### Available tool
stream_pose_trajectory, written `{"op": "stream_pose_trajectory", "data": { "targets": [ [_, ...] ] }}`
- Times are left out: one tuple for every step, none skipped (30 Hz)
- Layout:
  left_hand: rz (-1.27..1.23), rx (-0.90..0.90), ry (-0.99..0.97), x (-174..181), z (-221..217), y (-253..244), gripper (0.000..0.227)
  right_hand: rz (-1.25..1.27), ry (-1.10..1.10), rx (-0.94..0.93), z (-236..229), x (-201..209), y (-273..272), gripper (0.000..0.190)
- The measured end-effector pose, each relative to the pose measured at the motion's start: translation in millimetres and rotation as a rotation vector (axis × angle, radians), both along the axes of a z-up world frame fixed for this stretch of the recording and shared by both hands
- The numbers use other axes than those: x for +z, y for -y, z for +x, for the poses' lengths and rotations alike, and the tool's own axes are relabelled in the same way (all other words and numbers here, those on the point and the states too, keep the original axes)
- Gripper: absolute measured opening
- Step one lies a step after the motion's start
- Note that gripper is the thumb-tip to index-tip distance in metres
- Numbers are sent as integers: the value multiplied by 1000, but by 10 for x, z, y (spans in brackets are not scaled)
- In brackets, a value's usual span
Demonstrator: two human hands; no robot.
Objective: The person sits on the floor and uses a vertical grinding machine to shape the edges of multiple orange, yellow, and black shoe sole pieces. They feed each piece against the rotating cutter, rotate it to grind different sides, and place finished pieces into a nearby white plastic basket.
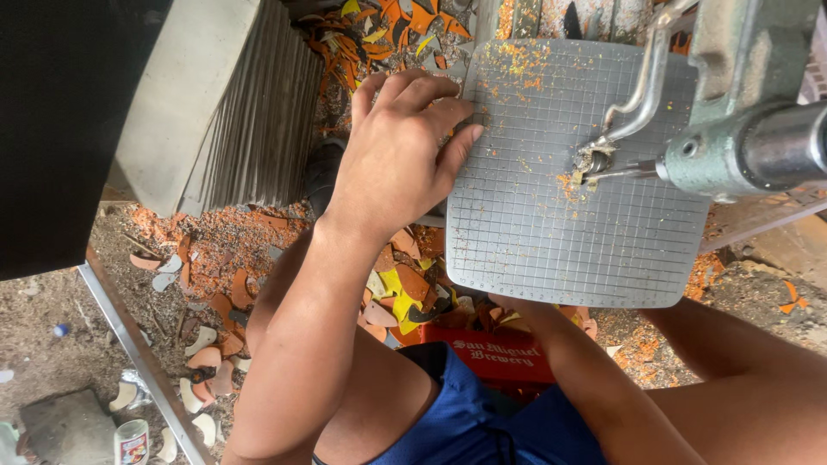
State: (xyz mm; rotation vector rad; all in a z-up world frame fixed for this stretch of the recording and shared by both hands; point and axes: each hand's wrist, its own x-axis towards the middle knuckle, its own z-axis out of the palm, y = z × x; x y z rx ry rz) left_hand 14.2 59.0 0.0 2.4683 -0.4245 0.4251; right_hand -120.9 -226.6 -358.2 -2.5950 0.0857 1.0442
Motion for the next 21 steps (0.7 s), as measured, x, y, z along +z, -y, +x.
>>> {"op": "stream_pose_trajectory", "data": {
  "targets": [
    [-10, -7, -15, -13, 8, 0, 21, 10, -11, 14, -61, -51, -34, 48],
    [-5, -4, -24, -20, 1, -6, 21, 24, -20, 32, -132, -106, -69, 48],
    [1, -1, -29, -17, -7, -15, 21, 36, -30, 43, -182, -166, -111, 48],
    [7, 1, -33, -9, -12, -26, 21, 50, 3, 92, -248, -220, -165, 49],
    [9, 2, -35, -2, -12, -33, 20, 64, 55, 148, -299, -260, -185, 49],
    [11, 3, -38, 9, -14, -43, 20, 87, 140, 232, -344, -286, -206, 48],
    [12, 3, -38, 24, -9, -48, 20, 89, 121, 225, -339, -295, -214, 47],
    [13, 6, -37, 37, -7, -47, 19, 92, 102, 218, -324, -273, -238, 47],
    [14, 11, -35, 45, -1, -43, 19, 94, 85, 213, -281, -238, -259, 46],
    [15, 17, -32, 50, 7, -42, 18, 158, 173, 321, -196, -177, -275, 45],
    [16, 18, -23, 51, -1, -40, 19, 211, 238, 408, -170, -45, -282, 45],
    [17, 19, -14, 50, -6, -37, 19, 259, 285, 485, -125, 127, -306, 45],
    [19, 17, -1, 56, -1, -32, 20, 324, 473, 624, -102, 356, -351, 46],
    [17, 13, -8, 67, -7, -30, 19, 388, 715, 775, -64, 630, -393, 46],
    [13, 8, -13, 79, -10, -28, 19, 430, 977, 895, -10, 945, -423, 48],
    [9, 4, -17, 93, -11, -29, 19, 407, 724, 844, 31, 1292, -458, 50],
    [11, -2, -7, 106, -22, -31, 19, 349, 372, 760, 31, 1687, -438, 39],
    [13, -7, 3, 120, -34, -39, 20, 284, 27, 657, -22, 2131, -355, 33],
    [17, -12, 16, 135, -38, -43, 20, 375, 217, 835, -23, 2536, -289, 34],
    [6, -20, 30, 151, -49, -43, 20, 462, 412, 1009, -11, 2914, -207, 37],
    [-5, -29, 42, 169, -74, -43, 21, 579, 550, 1018, 37, 3246, -111, 35]
  ]
}}
